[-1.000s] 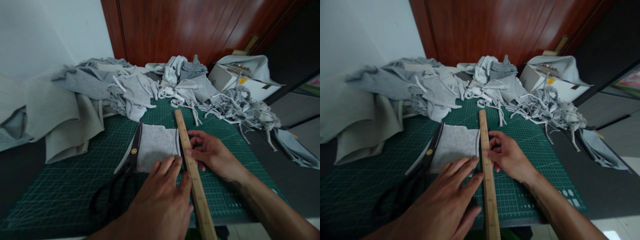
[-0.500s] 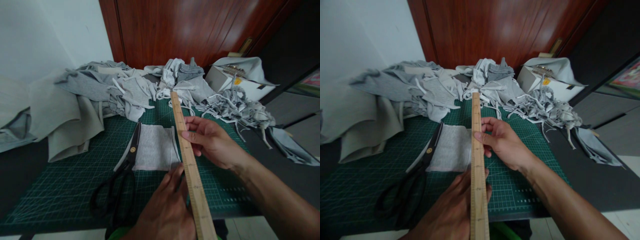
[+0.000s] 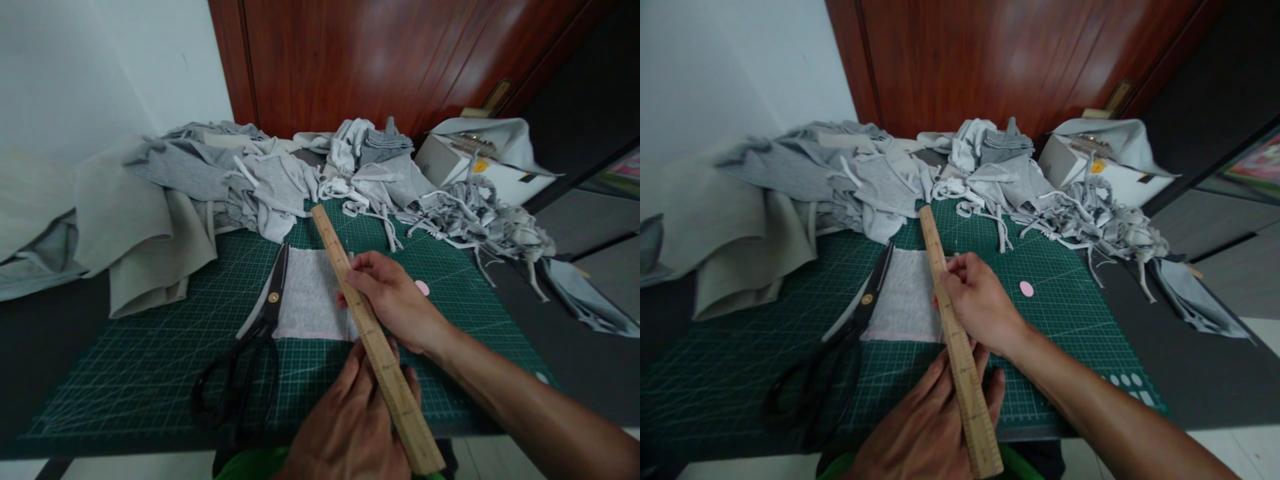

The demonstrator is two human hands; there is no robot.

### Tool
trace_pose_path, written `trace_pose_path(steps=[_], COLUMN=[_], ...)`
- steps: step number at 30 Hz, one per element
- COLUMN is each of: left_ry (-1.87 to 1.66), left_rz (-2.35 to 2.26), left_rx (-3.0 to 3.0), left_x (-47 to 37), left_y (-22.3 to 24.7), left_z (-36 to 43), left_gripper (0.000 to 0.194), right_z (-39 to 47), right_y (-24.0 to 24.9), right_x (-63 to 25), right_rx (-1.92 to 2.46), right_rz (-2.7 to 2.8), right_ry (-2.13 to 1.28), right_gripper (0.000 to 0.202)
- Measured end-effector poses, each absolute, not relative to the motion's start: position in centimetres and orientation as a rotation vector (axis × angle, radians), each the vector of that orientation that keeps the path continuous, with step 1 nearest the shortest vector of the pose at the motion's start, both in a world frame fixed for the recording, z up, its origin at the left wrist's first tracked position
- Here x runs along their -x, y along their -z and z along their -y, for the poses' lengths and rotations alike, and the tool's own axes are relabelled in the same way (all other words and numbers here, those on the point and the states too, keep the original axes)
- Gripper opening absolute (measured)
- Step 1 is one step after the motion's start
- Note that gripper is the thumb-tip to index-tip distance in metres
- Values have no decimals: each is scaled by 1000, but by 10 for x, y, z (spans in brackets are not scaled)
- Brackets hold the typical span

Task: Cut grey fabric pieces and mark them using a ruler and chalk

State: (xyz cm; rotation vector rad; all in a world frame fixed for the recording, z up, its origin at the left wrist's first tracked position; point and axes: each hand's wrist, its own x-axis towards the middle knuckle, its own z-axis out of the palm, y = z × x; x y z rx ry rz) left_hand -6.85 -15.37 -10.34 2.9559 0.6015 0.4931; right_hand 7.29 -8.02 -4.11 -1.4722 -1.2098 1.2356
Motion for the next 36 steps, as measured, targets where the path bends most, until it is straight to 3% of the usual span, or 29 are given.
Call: trace_pose_path(steps=[8,18,32,34,36], left_ry=[-464,-554,-527,-501,-474], left_rz=[-574,-515,-460,-441,-455], left_rx=[-2834,-2911,-2672,-2605,-2618], left_x=[75,80,77,86,98], left_y=[97,98,114,101,74], left_z=[152,150,145,142,133], left_gripper=[61,52,40,34,17], right_z=[90,89,90,88,87], right_y=[51,57,59,59,61], right_x=[-82,-88,-102,-103,-104], right_rx=[1541,1728,1827,1831,1826], right_rz=[1229,1558,1685,1702,1717], right_ry=[-1059,-568,-485,-475,-456], right_gripper=[19,6,13,13,12])
